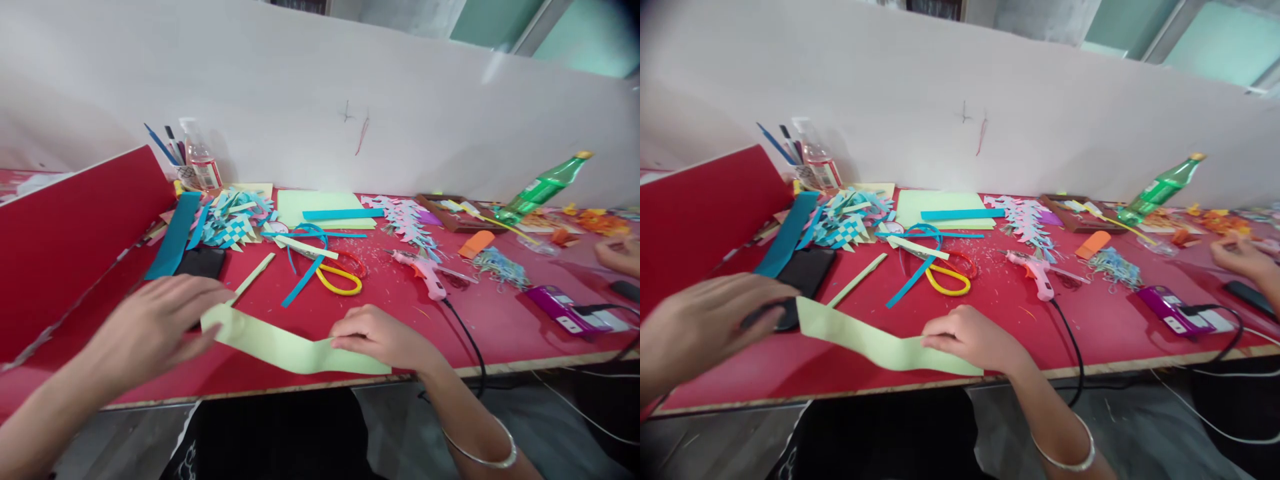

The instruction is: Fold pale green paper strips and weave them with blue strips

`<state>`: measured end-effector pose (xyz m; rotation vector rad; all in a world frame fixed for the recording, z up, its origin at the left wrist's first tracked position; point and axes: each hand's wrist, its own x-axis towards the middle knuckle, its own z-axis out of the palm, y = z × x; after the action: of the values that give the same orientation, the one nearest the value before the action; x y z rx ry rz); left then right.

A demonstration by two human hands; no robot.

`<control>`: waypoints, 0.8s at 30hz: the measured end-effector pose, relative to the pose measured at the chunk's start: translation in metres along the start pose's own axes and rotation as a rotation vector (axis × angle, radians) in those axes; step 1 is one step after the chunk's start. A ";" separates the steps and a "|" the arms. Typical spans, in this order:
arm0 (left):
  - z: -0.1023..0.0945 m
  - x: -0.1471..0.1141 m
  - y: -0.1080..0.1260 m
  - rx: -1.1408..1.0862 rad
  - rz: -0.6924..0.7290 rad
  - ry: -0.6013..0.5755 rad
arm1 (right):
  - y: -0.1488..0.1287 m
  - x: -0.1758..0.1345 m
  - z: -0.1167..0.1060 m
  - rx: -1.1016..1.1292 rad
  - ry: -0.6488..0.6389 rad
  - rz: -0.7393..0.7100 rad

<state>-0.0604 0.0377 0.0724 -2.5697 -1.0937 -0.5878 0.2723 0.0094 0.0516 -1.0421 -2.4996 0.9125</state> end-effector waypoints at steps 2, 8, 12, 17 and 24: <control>0.006 0.012 0.028 -0.089 0.154 -0.083 | -0.003 0.006 0.003 0.004 -0.014 -0.062; 0.029 0.029 0.073 -0.320 0.270 -0.020 | -0.005 0.013 0.000 -0.132 -0.010 -0.114; 0.036 0.032 0.076 -0.303 0.249 -0.075 | -0.011 0.019 0.003 -0.461 0.210 -0.101; 0.041 0.038 0.081 -0.359 0.162 -0.078 | -0.025 0.039 0.018 -0.597 0.338 -0.272; 0.044 0.036 0.083 -0.412 0.108 -0.097 | -0.015 0.044 0.026 -0.481 0.378 -0.276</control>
<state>0.0341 0.0220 0.0426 -3.0160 -0.9329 -0.7333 0.2215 0.0210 0.0417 -0.8585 -2.4885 0.0219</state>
